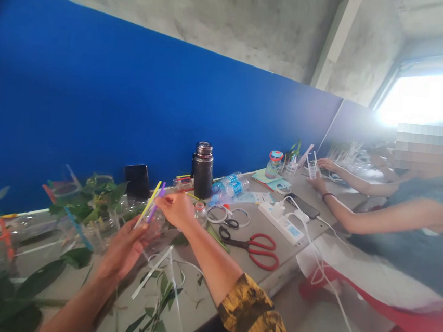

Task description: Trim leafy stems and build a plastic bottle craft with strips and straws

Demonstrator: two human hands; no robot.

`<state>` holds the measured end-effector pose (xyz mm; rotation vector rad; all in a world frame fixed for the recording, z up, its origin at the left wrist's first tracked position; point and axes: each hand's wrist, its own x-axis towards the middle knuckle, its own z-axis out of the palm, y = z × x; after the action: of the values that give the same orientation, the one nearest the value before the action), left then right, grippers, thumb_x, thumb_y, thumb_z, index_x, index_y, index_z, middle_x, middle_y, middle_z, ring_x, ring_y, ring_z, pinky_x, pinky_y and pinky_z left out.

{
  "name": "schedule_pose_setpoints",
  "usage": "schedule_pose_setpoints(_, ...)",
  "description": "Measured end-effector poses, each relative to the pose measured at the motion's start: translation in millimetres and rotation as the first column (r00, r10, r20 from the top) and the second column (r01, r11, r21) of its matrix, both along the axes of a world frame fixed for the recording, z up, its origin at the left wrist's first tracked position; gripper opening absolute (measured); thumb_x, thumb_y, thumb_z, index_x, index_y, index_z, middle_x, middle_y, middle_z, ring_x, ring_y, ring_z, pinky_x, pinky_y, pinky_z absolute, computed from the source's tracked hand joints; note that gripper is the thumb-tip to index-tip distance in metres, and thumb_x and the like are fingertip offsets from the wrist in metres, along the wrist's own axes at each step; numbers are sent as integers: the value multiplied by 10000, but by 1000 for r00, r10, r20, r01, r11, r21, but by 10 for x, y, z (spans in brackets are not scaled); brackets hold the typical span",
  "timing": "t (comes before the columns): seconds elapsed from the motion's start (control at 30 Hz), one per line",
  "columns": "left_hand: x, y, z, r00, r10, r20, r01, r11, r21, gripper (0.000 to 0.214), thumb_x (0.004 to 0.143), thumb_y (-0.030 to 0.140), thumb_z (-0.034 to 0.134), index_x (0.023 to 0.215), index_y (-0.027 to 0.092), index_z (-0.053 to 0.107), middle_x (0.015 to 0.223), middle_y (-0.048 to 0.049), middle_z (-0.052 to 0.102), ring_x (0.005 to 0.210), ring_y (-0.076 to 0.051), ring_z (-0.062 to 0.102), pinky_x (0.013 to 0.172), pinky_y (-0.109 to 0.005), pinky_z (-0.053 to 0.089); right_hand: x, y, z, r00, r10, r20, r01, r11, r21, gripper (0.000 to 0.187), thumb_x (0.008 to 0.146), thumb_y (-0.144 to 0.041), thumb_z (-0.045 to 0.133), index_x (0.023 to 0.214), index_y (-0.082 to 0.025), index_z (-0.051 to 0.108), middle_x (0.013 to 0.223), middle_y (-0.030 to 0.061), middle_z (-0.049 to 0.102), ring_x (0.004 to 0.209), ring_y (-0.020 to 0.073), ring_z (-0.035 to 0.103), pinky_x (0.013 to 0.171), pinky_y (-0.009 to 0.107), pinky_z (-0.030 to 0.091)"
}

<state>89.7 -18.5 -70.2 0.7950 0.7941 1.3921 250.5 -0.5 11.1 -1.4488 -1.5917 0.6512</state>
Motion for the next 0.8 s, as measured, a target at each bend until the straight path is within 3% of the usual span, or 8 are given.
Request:
schedule_pose_setpoints(0.1, -12, 8, 1, 1000, -1, 9, 1, 1000, -17, 592, 609, 237, 933, 1127, 200, 649, 1061, -67, 761, 940, -249, 739, 790, -371, 605, 3, -2, -2, 1000, -6, -15, 6, 1000, 13, 285, 843, -445, 760, 726, -185, 748, 632, -44, 611, 644, 121, 555, 591, 225, 320)
schedule_pose_setpoints(0.3, -9, 4, 3, 1000, -24, 19, 24, 1000, -17, 578, 633, 236, 922, 1139, 199, 644, 1049, -68, 772, 918, -240, 746, 786, -366, 615, -21, 15, -22, 1000, -24, 15, 25, 999, -45, 274, 822, -425, 789, 704, -179, 761, 535, -60, 530, 574, 116, 511, 545, 238, 291)
schedule_pose_setpoints(0.53, -22, 8, 9, 999, -37, 33, 38, 999, -20, 558, 634, 276, 923, 1123, 200, 667, 1059, -70, 778, 929, -251, 750, 775, -374, 628, -28, -32, 10, 999, -24, 44, 23, 999, 23, 292, 822, -484, 779, 770, -196, 787, 633, -47, 626, 636, 121, 553, 575, 235, 327)
schedule_pose_setpoints(0.8, -36, -64, 44, 977, -202, 71, 203, 979, -8, 723, 587, 433, 955, 1218, 216, 679, 1161, -106, 764, 1163, -383, 685, 937, -507, 593, -11, -10, 0, 996, -64, 62, 64, 998, -10, 296, 833, -490, 774, 758, -205, 796, 599, -48, 603, 613, 117, 543, 556, 234, 311)
